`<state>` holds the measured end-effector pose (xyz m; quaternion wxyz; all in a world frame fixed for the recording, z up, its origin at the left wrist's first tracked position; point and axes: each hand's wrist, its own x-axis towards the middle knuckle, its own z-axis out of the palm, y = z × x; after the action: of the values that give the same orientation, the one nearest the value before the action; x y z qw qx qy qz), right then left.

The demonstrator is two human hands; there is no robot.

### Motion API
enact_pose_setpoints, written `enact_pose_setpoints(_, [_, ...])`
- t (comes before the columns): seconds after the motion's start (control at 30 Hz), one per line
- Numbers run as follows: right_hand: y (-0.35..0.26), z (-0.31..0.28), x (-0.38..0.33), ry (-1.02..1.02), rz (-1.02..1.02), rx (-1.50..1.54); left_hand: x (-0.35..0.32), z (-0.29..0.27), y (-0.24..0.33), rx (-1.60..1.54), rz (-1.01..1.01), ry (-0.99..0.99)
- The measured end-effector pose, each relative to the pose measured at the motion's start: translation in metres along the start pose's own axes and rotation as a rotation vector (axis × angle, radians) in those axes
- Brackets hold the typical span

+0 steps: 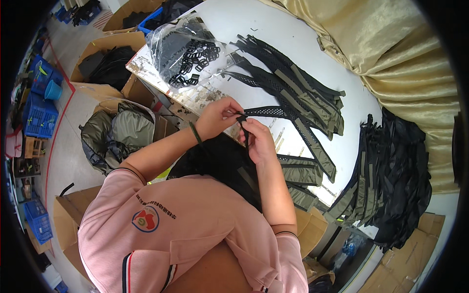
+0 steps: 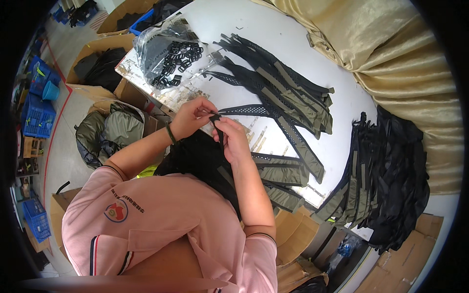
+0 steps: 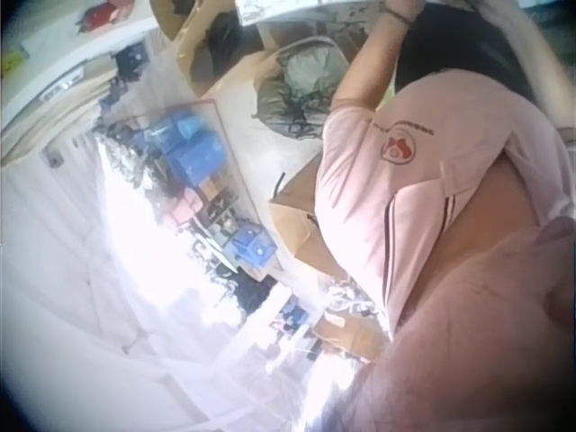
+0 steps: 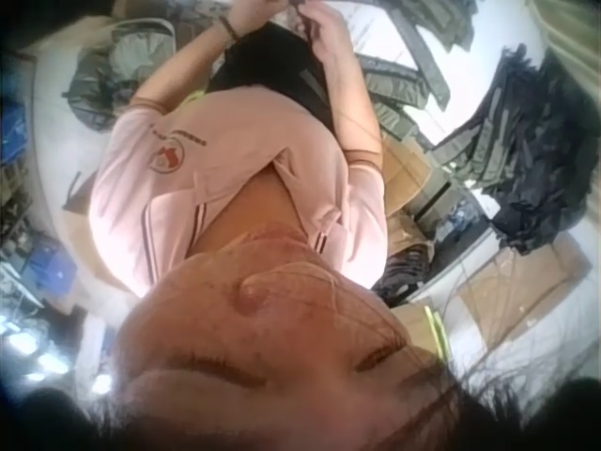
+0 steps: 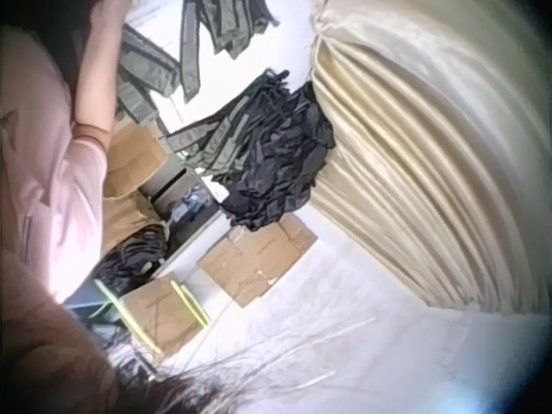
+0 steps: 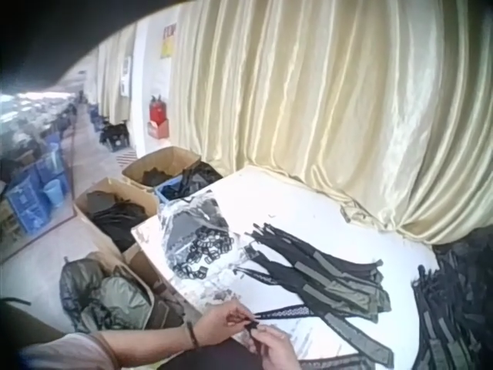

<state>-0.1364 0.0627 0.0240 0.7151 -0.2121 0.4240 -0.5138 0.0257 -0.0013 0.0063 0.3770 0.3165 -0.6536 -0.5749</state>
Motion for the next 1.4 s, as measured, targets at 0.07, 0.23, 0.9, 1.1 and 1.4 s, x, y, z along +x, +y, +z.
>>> enact_pose_setpoints(0.07, [0.0,-0.001,-0.002,0.001,-0.023,0.018,-0.002,0.001,0.003,0.076,0.114,0.018])
enact_pose_setpoints(0.23, [0.006,0.002,-0.001,0.032,-0.138,0.035,-0.006,0.003,0.012,0.263,0.249,0.04])
enact_pose_setpoints(0.9, [0.004,0.017,-0.009,0.069,-0.357,-0.09,-0.02,0.017,0.018,0.285,0.328,0.226])
enact_pose_setpoints(1.1, [0.005,0.022,-0.013,0.138,-0.362,-0.067,-0.017,0.016,0.021,0.49,0.453,0.223])
enact_pose_setpoints(1.4, [-0.013,0.019,-0.017,0.022,-0.169,-0.041,-0.013,0.008,0.017,0.509,0.547,0.216])
